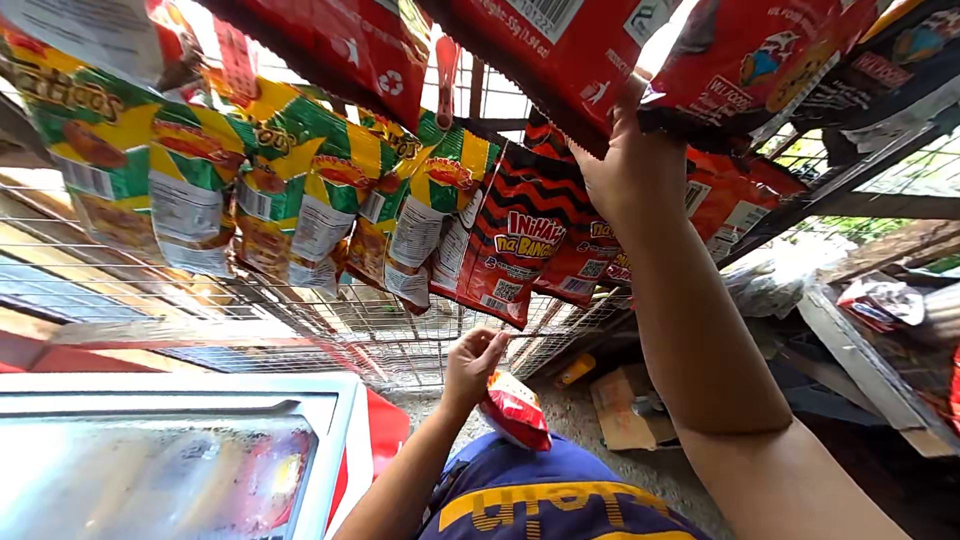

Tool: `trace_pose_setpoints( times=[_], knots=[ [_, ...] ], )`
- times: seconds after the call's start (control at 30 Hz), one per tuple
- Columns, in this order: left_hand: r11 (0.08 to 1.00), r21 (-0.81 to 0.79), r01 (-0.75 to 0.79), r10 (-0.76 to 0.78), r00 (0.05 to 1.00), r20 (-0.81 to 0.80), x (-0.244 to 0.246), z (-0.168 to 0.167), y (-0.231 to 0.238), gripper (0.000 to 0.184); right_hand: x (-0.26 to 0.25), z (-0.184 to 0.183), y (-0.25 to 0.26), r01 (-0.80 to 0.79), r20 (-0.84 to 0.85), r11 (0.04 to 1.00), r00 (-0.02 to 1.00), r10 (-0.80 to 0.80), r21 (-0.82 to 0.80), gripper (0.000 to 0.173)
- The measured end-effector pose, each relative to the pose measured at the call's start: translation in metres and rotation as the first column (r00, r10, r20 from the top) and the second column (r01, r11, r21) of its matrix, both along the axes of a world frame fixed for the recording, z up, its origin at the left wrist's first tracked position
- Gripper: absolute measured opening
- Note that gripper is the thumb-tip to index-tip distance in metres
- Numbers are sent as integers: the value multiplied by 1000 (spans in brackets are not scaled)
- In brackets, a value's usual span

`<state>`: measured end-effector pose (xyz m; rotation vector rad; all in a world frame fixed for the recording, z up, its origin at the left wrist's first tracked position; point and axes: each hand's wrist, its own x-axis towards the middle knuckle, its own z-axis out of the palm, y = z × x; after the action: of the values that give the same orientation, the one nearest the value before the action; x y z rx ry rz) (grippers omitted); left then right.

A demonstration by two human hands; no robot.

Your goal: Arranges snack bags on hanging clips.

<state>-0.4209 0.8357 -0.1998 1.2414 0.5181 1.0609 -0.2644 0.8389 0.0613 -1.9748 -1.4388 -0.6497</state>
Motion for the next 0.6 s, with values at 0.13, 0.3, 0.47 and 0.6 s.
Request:
trace_pose_setpoints(
  times=[0.13, 0.3, 0.47, 0.6],
  knots=[
    [946, 247, -209, 233, 970, -70, -50, 25, -20, 7, 4, -4, 1, -34, 53, 997, 998, 30, 67, 33],
    [595, 790, -149, 405, 904, -134, -89, 128, -13, 17, 9, -7, 3, -76, 73, 990, 995, 68, 120, 31],
    [251, 965, 79, 677, 698, -233, -61, 223, 16, 23, 9, -6, 6, -71, 67, 996, 995, 68, 50, 34],
    [265, 931, 253, 714, 598, -366, -27, 258, 47, 28, 9, -6, 8, -83, 72, 994, 994, 78, 73, 32]
  ],
)
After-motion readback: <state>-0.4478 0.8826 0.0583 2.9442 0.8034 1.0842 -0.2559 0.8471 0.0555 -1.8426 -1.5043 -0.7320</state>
